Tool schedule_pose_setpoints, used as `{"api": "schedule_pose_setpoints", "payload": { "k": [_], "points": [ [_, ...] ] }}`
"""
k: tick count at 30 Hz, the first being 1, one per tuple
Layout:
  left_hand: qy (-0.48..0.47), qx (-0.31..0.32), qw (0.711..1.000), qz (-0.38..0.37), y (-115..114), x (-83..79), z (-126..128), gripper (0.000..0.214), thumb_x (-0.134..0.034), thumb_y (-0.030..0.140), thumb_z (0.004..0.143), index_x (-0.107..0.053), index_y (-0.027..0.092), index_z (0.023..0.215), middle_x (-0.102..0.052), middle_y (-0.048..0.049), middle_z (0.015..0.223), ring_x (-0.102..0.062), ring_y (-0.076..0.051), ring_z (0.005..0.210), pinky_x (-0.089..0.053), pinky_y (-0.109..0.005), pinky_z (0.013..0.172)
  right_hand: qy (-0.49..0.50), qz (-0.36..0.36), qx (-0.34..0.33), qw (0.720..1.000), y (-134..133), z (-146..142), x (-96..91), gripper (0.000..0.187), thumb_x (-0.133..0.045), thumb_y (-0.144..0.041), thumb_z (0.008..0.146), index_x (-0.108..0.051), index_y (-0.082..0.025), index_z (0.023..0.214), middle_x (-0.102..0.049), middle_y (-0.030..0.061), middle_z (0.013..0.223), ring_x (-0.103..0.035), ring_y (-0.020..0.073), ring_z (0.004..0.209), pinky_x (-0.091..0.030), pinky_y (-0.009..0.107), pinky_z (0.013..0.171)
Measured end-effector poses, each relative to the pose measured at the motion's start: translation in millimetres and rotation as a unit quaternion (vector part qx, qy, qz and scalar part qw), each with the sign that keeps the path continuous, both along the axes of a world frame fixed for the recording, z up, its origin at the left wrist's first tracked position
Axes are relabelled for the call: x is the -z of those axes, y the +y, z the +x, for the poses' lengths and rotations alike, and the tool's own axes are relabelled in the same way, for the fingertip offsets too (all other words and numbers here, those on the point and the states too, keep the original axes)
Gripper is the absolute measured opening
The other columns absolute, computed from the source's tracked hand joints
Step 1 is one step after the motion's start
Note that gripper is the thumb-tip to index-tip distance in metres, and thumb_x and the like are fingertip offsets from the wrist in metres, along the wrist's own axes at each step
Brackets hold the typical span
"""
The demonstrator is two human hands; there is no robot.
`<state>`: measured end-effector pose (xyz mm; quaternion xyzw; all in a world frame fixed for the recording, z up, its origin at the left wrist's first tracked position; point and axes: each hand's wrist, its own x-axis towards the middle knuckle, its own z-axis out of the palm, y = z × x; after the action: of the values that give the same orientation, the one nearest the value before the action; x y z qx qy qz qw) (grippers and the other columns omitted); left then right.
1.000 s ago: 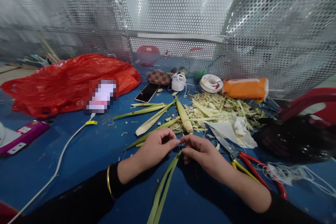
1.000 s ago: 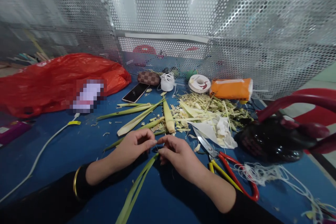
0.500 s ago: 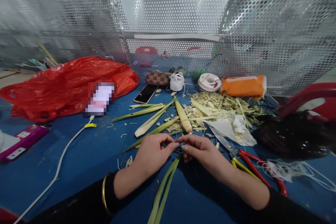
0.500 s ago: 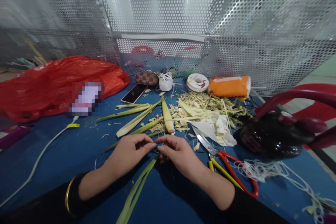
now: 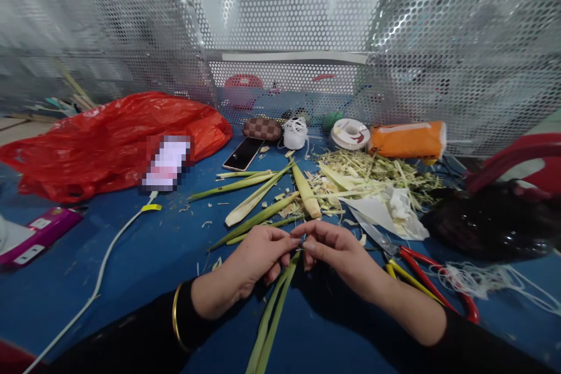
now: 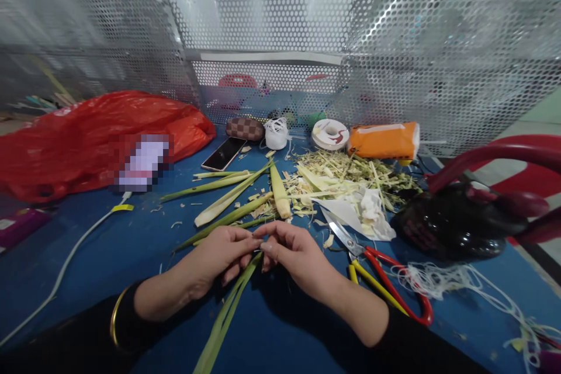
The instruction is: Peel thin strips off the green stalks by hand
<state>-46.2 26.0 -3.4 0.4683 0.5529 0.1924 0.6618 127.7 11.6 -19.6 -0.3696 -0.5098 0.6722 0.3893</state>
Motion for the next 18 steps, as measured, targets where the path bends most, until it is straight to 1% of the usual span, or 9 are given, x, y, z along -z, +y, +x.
{"api": "schedule_pose_setpoints", "payload": {
  "k": [2,4,8,12,15,17,18],
  "points": [
    [-0.003,-0.047,0.999,0.012,-2.3,0.1,4.0,0.023,-0.062,0.033,0.077,-0.054,0.017,0.063,-0.045,0.0092,0.044,-0.031,-0.003,0.028,-0.02,-0.017,0.032,0.006,0.008,-0.006,1.0,-0.3,-0.3,0.8,0.031,-0.069,-0.043,0.08,-0.065,-0.018,0.097,-0.059,-0.0039,0.062,-0.057,0.0108,0.059,-0.047,0.027,0.064],
    [-0.005,-0.078,0.996,0.033,-4.4,-0.2,6.6,0.017,-0.064,0.029,0.077,-0.057,0.016,0.067,-0.043,0.0103,0.042,-0.029,-0.002,0.03,-0.02,-0.016,0.033,0.01,0.005,-0.002,1.0,-0.1,-0.5,1.3,0.03,-0.069,-0.042,0.08,-0.065,-0.018,0.097,-0.058,-0.0041,0.062,-0.056,0.0106,0.059,-0.047,0.026,0.064],
    [-0.04,-0.112,0.991,0.057,-5.0,1.0,5.4,0.017,-0.066,0.031,0.077,-0.061,0.015,0.075,-0.044,0.0093,0.044,-0.032,-0.003,0.036,-0.022,-0.015,0.036,0.018,-0.009,0.016,1.0,1.3,0.0,0.3,0.03,-0.07,-0.04,0.08,-0.063,-0.018,0.099,-0.058,-0.0045,0.062,-0.055,0.0105,0.058,-0.046,0.026,0.063],
    [-0.102,-0.119,0.986,0.056,-2.8,3.1,1.8,0.02,-0.066,0.034,0.079,-0.061,0.015,0.076,-0.05,0.0066,0.046,-0.036,-0.003,0.036,-0.025,-0.014,0.036,0.024,-0.029,0.024,0.999,2.3,1.6,0.1,0.03,-0.071,-0.039,0.079,-0.063,-0.018,0.098,-0.058,-0.0046,0.061,-0.055,0.01,0.057,-0.045,0.026,0.063],
    [-0.155,-0.117,0.98,0.042,-2.2,3.1,1.0,0.022,-0.067,0.036,0.078,-0.059,0.015,0.077,-0.062,0.0017,0.064,-0.043,-0.002,0.038,-0.029,-0.014,0.036,0.025,-0.048,0.023,0.998,2.6,2.8,1.3,0.03,-0.072,-0.038,0.078,-0.063,-0.017,0.098,-0.059,-0.0044,0.061,-0.056,0.0095,0.057,-0.044,0.024,0.061],
    [-0.178,-0.105,0.978,0.029,-2.1,2.9,1.0,0.023,-0.067,0.036,0.078,-0.058,0.015,0.078,-0.066,-0.0002,0.074,-0.048,-0.003,0.041,-0.034,-0.015,0.038,0.022,-0.064,0.024,0.997,3.0,3.1,1.5,0.031,-0.073,-0.038,0.077,-0.062,-0.017,0.097,-0.061,-0.0038,0.062,-0.058,0.0093,0.055,-0.043,0.023,0.058],
    [-0.182,-0.095,0.978,0.025,-2.0,3.0,1.0,0.023,-0.067,0.036,0.079,-0.058,0.015,0.078,-0.066,-0.0002,0.074,-0.05,-0.003,0.041,-0.036,-0.015,0.039,0.022,-0.069,0.027,0.997,3.3,3.2,1.1,0.031,-0.073,-0.037,0.077,-0.061,-0.016,0.097,-0.062,-0.0031,0.063,-0.058,0.0092,0.054,-0.043,0.023,0.056]
  ]
}}
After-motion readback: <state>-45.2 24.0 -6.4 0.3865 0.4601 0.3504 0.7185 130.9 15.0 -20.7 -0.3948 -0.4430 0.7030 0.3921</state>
